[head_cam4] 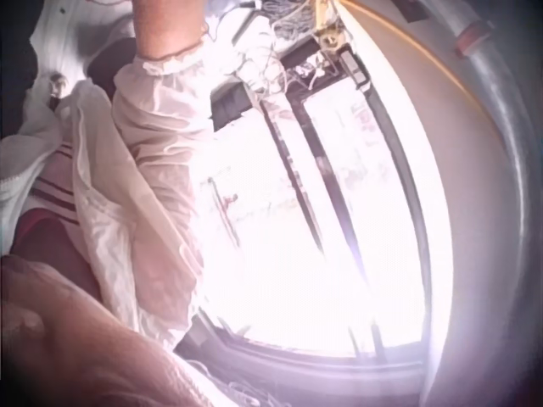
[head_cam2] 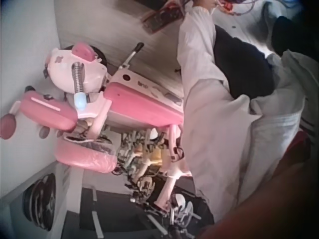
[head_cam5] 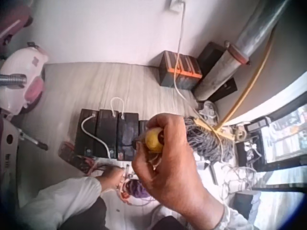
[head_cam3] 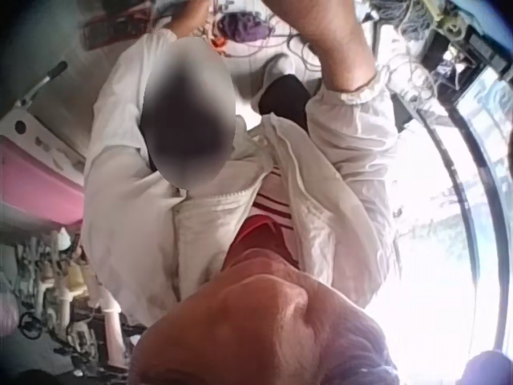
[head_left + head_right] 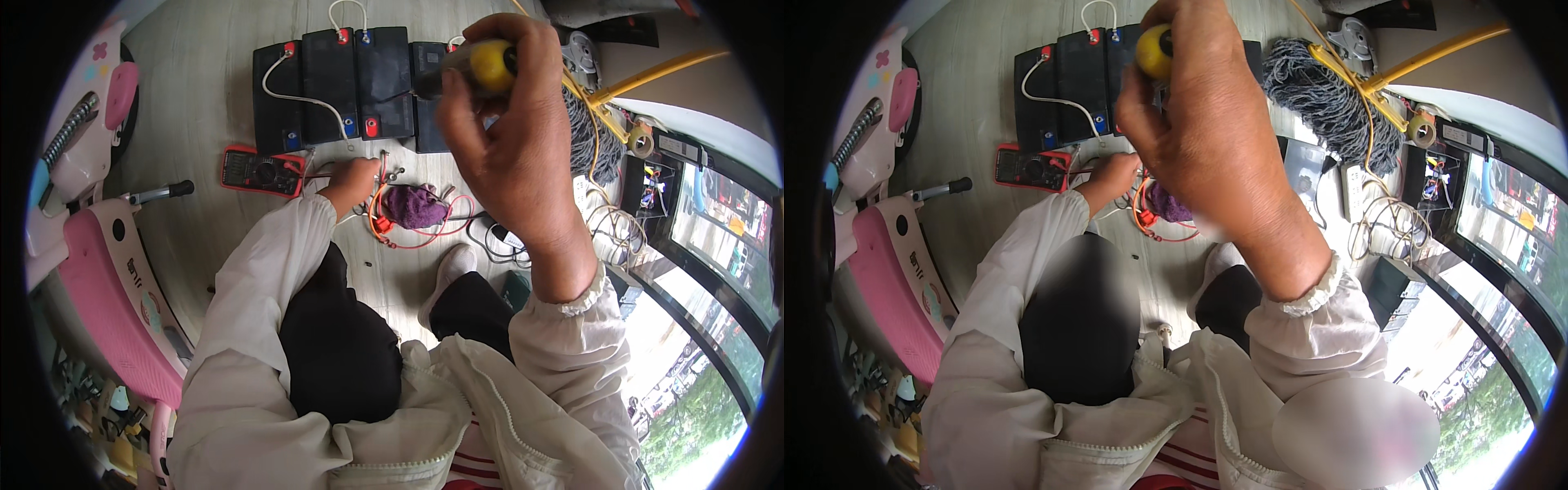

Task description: The person is sitting on the floor and using a screwdriver to tighten connections on a series of black batteries. They are also using a multimeter to check the connections.

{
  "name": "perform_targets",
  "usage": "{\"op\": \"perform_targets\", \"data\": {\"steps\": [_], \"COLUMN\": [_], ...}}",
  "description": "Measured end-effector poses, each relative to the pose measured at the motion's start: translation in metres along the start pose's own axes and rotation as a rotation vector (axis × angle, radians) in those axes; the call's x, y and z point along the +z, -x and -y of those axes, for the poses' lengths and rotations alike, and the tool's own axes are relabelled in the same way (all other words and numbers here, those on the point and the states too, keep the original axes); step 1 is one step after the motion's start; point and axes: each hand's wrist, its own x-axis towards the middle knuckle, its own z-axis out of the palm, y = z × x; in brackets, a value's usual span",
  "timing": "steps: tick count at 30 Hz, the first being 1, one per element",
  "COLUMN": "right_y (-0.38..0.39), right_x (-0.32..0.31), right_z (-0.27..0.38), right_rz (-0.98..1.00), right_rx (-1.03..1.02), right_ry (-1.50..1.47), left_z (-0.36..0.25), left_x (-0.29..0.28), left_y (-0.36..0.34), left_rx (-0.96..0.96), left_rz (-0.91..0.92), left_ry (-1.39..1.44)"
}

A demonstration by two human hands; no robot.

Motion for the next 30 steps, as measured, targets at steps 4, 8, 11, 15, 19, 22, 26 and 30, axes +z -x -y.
{"op": "perform_targets", "data": {"steps": [4,8,11,15,19,22,26,30], "right_y": [-0.004,-0.004,-0.003,0.003,0.009,0.016,0.022,0.032], "right_x": [-0.008,-0.008,-0.005,-0.001,0.001,0.014,0.015,0.018], "right_z": [-0.001,0.001,0.008,0.009,0.010,0.021,0.015,0.017], "right_rz": [0.112,0.101,0.128,0.111,0.058,-0.014,-0.064,-0.116], "right_rx": [0.153,0.182,0.144,0.085,0.099,0.100,0.042,0.020], "right_ry": [-0.134,-0.116,-0.112,-0.097,-0.060,-0.063,0.008,0.048], "left_z": [-0.015,-0.028,-0.012,-0.007,-0.007,0.010,-0.024,-0.036], "left_x": [-0.009,-0.010,0.005,0.007,-0.028,-0.052,-0.091,-0.120], "left_y": [-0.004,-0.011,-0.010,-0.001,0.018,0.051,0.106,0.180], "left_rx": [-0.059,0.016,0.118,0.116,-0.033,-0.240,-0.236,-0.196], "left_rz": [0.085,0.160,0.071,-0.125,-0.085,0.071,0.008,-0.127], "left_ry": [-0.088,-0.258,-0.299,-0.289,0.159,1.044,1.509,1.644]}}
